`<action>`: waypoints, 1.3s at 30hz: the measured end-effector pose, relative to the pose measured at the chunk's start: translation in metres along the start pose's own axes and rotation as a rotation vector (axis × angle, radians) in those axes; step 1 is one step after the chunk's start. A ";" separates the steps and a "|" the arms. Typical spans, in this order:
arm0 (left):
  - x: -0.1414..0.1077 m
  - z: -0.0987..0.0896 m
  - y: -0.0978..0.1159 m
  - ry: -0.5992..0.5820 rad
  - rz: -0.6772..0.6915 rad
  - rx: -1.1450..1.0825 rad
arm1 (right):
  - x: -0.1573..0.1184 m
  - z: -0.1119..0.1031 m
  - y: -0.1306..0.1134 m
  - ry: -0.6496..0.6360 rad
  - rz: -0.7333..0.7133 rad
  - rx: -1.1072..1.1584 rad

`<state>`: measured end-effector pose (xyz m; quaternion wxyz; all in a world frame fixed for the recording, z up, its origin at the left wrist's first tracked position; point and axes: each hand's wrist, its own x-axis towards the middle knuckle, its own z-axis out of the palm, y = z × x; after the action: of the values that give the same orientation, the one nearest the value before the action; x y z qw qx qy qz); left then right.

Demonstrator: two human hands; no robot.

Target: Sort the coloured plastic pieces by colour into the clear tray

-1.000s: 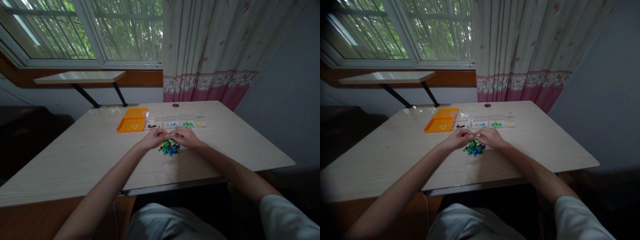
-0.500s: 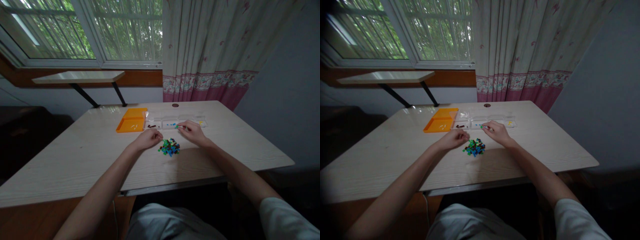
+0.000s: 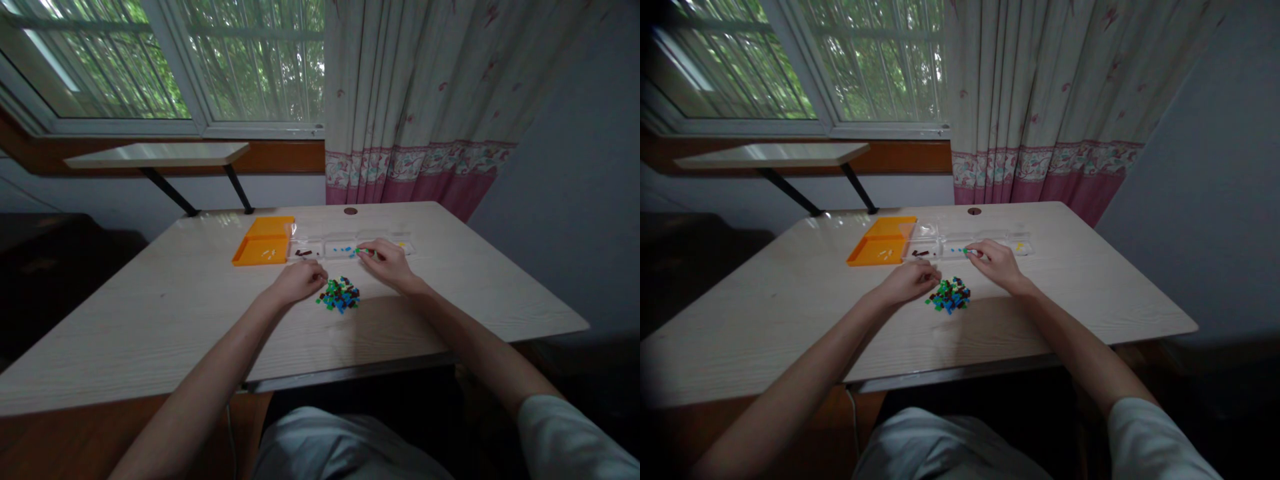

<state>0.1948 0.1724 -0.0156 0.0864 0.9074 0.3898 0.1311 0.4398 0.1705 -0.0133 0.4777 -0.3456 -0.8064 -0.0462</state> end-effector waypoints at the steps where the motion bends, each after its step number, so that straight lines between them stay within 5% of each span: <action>1: 0.000 0.000 0.000 -0.001 0.003 -0.006 | 0.000 0.000 0.001 -0.004 0.004 -0.004; 5: 0.001 0.000 0.003 0.000 -0.010 -0.044 | 0.002 -0.003 0.007 -0.047 0.090 -0.059; 10: 0.001 0.000 0.006 0.011 -0.024 -0.122 | 0.000 -0.006 0.032 -0.077 0.360 -0.249; 15: 0.002 0.004 0.007 0.114 -0.079 -0.294 | -0.004 -0.006 0.049 -0.154 0.487 -0.323; 20: 0.006 0.011 0.009 0.256 -0.238 -0.521 | -0.003 -0.001 0.032 -0.219 0.391 -0.196; 27: 0.008 0.011 0.012 0.304 -0.170 -0.631 | -0.006 0.020 -0.012 -0.400 0.156 0.010; 39: 0.013 0.015 0.015 0.282 -0.145 -0.814 | -0.009 0.026 -0.017 -0.310 0.092 0.084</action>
<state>0.2177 0.1710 -0.0235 0.3918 0.7428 0.3772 0.3904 0.4131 0.1639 -0.0304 0.3631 -0.3651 -0.8549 0.0632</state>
